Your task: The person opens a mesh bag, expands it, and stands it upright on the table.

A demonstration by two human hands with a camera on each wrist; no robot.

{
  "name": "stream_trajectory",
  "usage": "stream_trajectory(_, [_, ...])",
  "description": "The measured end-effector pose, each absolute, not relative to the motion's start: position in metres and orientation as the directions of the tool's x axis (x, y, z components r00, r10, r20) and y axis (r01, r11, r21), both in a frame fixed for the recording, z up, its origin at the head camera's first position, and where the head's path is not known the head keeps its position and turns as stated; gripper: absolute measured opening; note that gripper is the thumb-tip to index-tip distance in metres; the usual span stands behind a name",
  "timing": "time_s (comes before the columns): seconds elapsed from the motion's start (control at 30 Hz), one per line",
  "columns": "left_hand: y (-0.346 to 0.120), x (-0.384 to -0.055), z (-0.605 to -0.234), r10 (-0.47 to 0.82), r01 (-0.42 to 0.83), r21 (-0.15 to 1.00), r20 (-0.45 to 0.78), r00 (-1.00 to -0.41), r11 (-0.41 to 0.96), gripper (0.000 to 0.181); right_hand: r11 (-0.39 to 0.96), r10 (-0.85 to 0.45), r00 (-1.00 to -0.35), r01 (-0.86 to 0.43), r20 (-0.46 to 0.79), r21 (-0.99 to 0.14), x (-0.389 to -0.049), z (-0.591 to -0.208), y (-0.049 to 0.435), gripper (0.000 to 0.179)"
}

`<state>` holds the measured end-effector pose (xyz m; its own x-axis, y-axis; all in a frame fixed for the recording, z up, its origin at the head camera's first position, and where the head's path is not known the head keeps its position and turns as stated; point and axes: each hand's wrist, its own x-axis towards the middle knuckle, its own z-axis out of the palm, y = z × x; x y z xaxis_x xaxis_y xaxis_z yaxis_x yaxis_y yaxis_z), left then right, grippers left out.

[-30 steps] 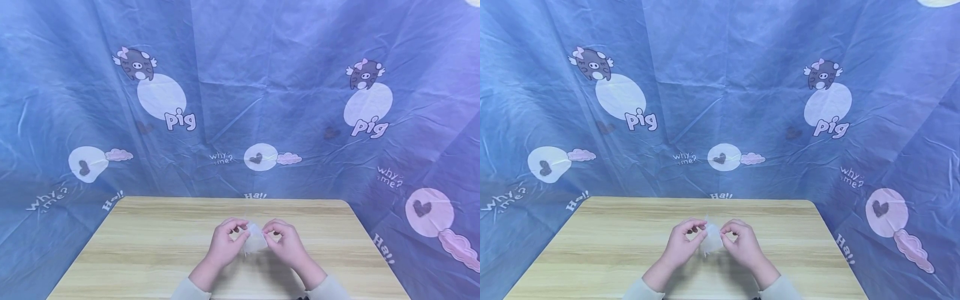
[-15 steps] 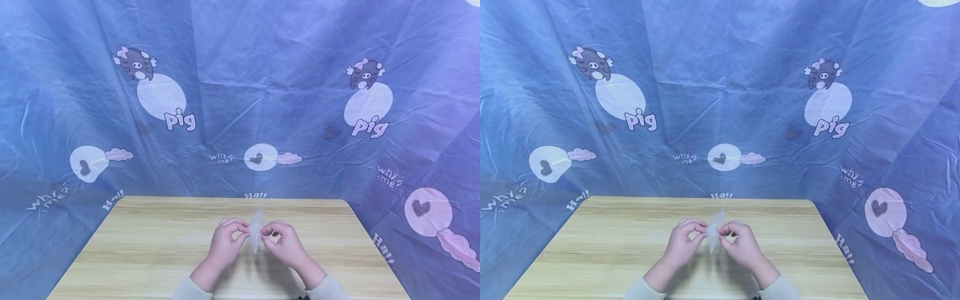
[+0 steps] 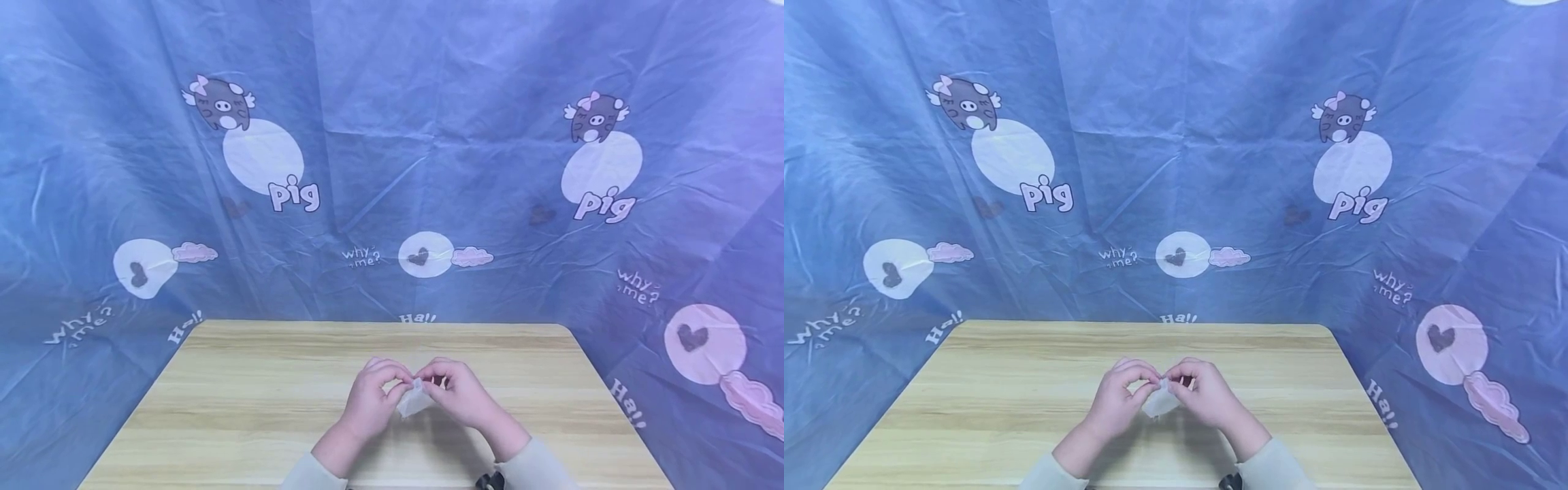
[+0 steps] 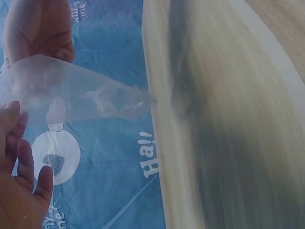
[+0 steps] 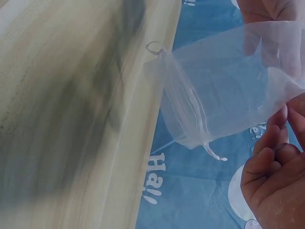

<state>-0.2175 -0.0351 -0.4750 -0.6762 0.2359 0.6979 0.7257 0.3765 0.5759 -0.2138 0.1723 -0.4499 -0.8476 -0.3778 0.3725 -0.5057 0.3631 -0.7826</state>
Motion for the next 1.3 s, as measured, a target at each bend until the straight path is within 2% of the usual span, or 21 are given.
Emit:
stream_trajectory(0.2, [-0.036,-0.215,-0.475,0.272,0.683,0.604,0.633,-0.724,0.412,0.012,0.442,-0.338,-0.842,-0.537,0.421,-0.719,-0.213,-0.453,0.174,0.016])
stream_trajectory(0.33, [-0.038,-0.214,-0.476,0.312,0.631,0.652,0.549,-0.775,0.421,0.005,0.477,-0.297,-0.814,-0.579,0.499,-0.661,-0.212,-0.456,0.173,0.019])
stream_trajectory(0.43, [-0.038,-0.214,-0.477,0.342,0.607,0.676,0.502,-0.795,0.418,0.008,0.475,-0.243,-0.794,-0.598,0.557,-0.646,-0.212,-0.458,0.17,0.021])
stream_trajectory(0.6, [-0.037,-0.214,-0.476,0.358,0.6,0.701,0.486,-0.797,0.385,0.008,0.427,-0.123,-0.805,-0.571,0.581,-0.701,-0.209,-0.46,0.164,0.02])
stream_trajectory(0.73, [-0.036,-0.215,-0.476,0.3,0.575,0.727,0.492,-0.817,0.374,0.004,0.353,-0.026,-0.812,-0.553,0.583,-0.755,-0.206,-0.462,0.164,0.014])
stream_trajectory(0.8, [-0.036,-0.215,-0.476,0.259,0.566,0.737,0.504,-0.824,0.369,0.005,0.336,-0.029,-0.795,-0.579,0.606,-0.743,-0.206,-0.463,0.166,0.015])
stream_trajectory(0.93, [-0.036,-0.216,-0.475,0.21,0.571,0.737,0.533,-0.82,0.36,0.007,0.322,-0.126,-0.771,-0.627,0.624,-0.709,-0.205,-0.464,0.17,0.02])
stream_trajectory(1.13, [-0.033,-0.216,-0.475,0.205,0.628,0.708,0.595,-0.777,0.323,0.01,0.367,-0.18,-0.786,-0.611,0.591,-0.701,-0.205,-0.465,0.172,0.022])
stream_trajectory(1.3, [-0.034,-0.216,-0.475,0.171,0.636,0.686,0.621,-0.765,0.352,0.011,0.409,-0.187,-0.79,-0.603,0.583,-0.685,-0.206,-0.463,0.173,0.026])
